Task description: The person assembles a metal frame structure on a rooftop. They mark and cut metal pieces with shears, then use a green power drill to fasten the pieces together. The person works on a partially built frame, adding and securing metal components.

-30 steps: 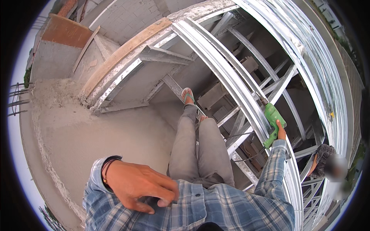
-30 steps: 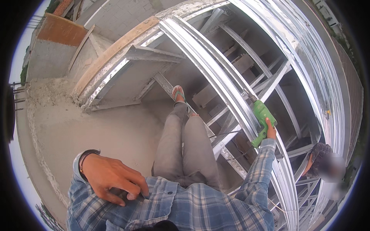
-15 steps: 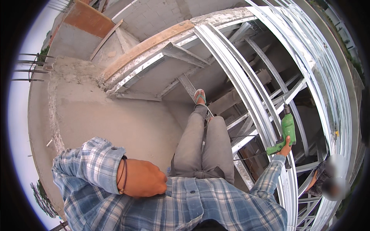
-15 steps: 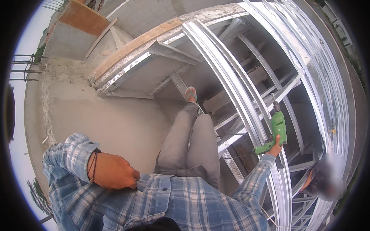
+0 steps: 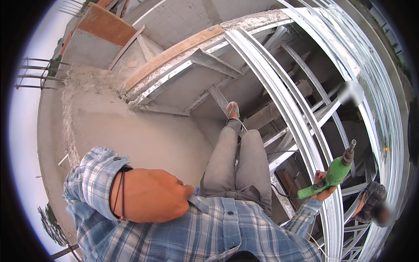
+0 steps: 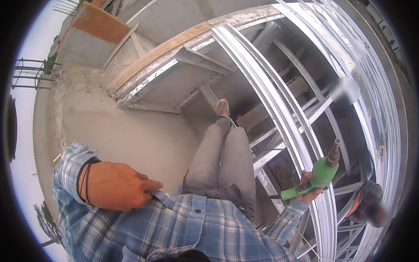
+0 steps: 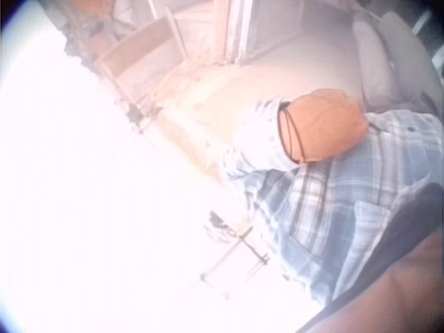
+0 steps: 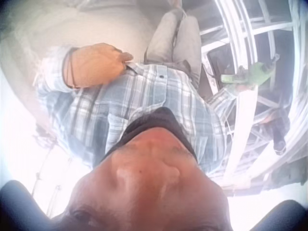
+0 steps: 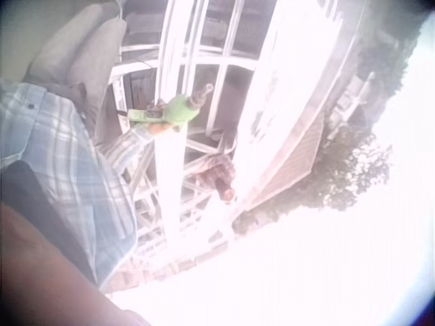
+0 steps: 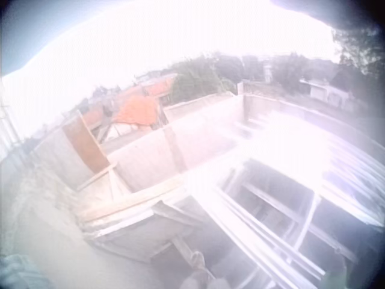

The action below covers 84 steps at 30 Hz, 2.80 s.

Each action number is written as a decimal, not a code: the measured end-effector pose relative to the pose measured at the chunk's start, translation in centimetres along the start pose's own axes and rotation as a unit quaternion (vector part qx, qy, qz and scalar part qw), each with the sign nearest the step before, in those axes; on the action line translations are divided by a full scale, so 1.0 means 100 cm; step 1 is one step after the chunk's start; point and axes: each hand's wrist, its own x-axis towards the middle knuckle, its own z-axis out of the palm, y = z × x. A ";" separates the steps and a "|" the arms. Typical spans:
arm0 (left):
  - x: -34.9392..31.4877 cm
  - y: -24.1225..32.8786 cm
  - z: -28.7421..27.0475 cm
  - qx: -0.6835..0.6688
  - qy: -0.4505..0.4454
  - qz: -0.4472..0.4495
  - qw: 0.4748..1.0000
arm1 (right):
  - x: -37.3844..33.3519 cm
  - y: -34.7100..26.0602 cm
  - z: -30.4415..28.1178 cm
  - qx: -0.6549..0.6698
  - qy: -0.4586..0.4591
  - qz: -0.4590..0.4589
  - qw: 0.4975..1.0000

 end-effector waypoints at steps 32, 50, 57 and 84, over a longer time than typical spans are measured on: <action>0.243 -0.100 0.161 -0.697 0.432 0.264 0.508 | -0.028 0.061 0.206 -0.360 -0.068 0.124 0.922; 0.222 -0.075 0.149 -0.766 0.248 0.409 0.430 | -0.011 0.063 0.257 -0.061 -0.114 0.176 0.976; 0.199 -0.079 0.135 -0.763 0.352 0.394 0.372 | -0.049 0.002 0.164 -0.456 0.143 0.106 0.872; 0.154 -0.092 0.162 -0.792 0.467 0.325 0.223 | -0.190 -0.056 0.177 -0.590 -0.109 0.482 0.638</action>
